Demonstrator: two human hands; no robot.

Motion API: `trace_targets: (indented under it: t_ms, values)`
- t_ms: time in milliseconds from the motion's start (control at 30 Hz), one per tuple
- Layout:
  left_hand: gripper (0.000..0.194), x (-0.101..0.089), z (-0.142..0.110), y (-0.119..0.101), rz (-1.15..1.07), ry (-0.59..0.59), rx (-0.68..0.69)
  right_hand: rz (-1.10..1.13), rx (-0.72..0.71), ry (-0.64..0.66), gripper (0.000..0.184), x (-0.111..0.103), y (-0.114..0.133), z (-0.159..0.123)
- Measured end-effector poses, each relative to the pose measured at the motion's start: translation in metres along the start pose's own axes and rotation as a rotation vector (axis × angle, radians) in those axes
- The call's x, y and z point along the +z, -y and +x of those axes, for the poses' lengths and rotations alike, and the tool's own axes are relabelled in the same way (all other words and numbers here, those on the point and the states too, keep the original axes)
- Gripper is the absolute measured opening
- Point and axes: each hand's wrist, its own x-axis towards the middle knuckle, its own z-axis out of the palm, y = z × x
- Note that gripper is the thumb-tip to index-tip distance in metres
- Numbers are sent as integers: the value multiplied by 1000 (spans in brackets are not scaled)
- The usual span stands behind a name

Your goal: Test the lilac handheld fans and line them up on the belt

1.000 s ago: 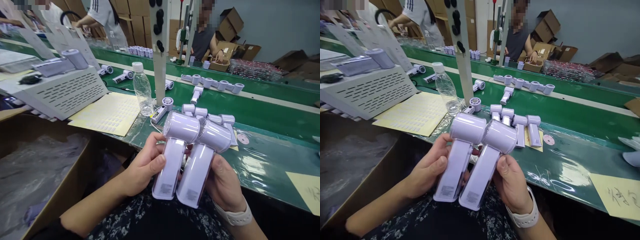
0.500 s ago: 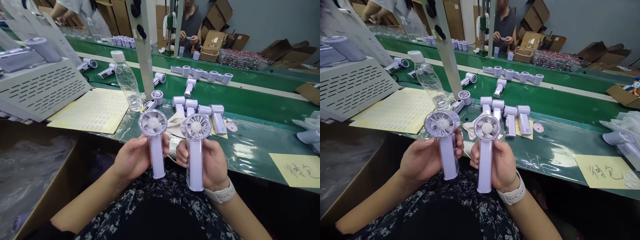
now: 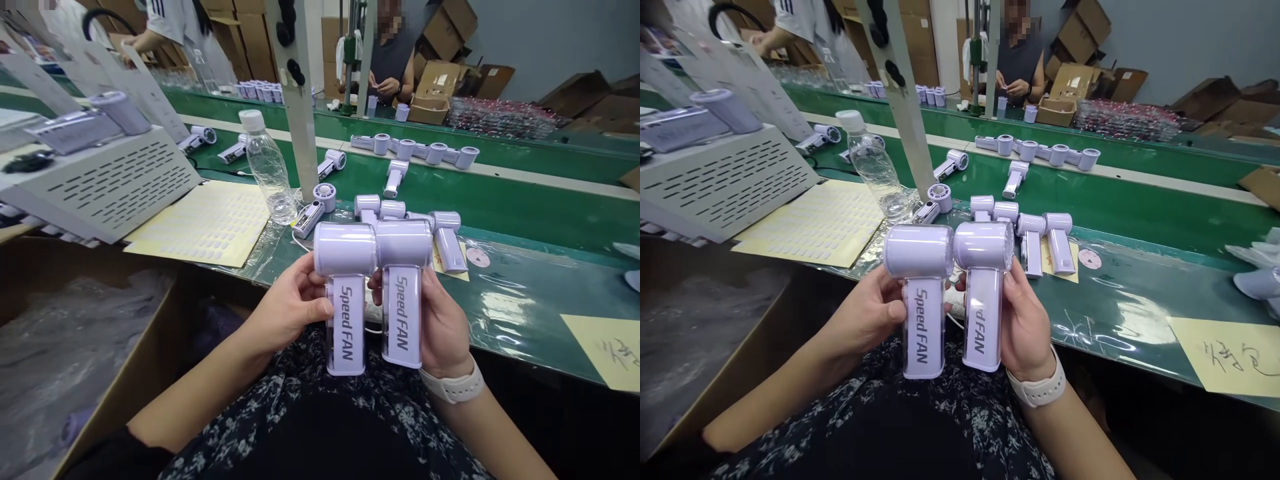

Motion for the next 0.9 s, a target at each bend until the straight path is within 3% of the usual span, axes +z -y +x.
trace_targets:
  t_ms: [200, 333, 500, 667, 800, 900]
  values:
    - [71, 0, 4, 6, -32, 15, -2, -50, -3, 3, 33, 0, -12, -1]
    - [80, -3, 5, 8, -20, -37, -48, -39, 7, -42, 40, 2, -17, -2]
    - [81, -6, 6, 10, 14, -82, -69, -5, 49, -127, 35, 5, -19, -2]
    - [70, -9, 5, 2, 102, 1, -42, -51, -13, -78, 33, 1, -23, -5]
    - [47, -11, 1, -7, 447, 49, 168, -335, -231, 5, 46, -9, -18, -12]
    - [34, -14, 0, -7, 692, 52, 566, -630, -450, 241, 57, -15, -5, -13]
